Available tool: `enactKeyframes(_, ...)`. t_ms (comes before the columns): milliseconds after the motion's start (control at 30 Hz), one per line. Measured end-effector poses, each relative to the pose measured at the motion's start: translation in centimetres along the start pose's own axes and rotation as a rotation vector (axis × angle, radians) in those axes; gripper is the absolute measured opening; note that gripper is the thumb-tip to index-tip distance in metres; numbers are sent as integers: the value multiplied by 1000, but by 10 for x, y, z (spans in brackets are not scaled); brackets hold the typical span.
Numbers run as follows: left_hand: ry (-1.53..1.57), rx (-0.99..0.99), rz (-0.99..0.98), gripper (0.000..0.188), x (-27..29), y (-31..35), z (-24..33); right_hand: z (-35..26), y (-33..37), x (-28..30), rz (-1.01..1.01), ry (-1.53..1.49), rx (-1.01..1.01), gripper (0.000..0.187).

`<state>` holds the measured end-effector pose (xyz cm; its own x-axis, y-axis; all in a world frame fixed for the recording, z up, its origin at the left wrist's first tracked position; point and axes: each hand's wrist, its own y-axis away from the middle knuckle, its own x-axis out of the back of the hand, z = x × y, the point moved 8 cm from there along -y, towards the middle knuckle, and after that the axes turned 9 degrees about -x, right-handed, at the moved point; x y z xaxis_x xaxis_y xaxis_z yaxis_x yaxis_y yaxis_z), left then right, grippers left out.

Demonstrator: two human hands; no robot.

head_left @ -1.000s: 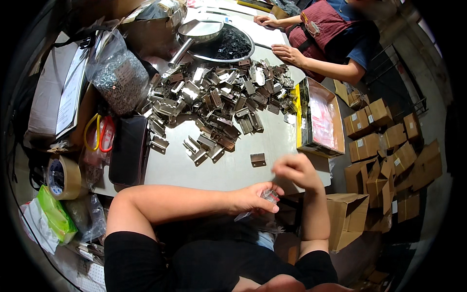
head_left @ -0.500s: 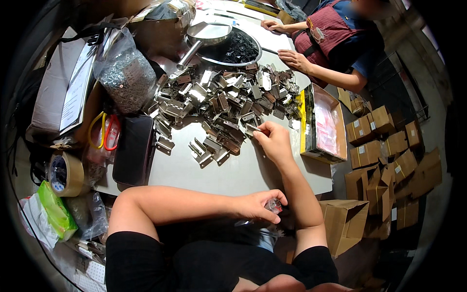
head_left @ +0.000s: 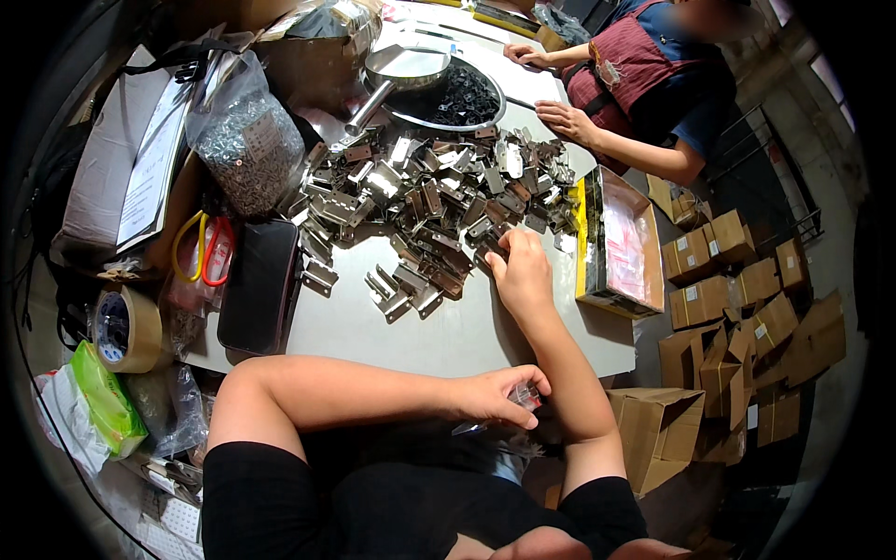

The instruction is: The person repeatedly picks up small metal hardware pieces from a table, places them into small clear plastic bags, and sets the filled bags into a cardboard box. Another person works across the table with papers and a bowl of small parts.

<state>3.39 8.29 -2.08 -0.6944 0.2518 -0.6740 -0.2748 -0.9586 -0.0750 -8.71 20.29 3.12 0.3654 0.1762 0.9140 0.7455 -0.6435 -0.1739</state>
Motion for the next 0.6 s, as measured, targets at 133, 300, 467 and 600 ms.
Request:
enactKeyframes(133, -38, -5, 3, 48, 1, -1, -1, -1, 18, 8, -43, -39, 61, 25)
enactKeyframes(300, -31, 5, 14, 48, -1, 1, 1, 8, 48, 17, -139, -121, 112, 24)
enactKeyframes(467, -16, -7, 17, 50, -1, 2, 3, 30, 69, 32, -176, -139, 245, 24)
enactKeyframes(600, 80, 25, 138, 53, 0, 8, 15, 59, 84, 55, -427, -805, -244, 19)
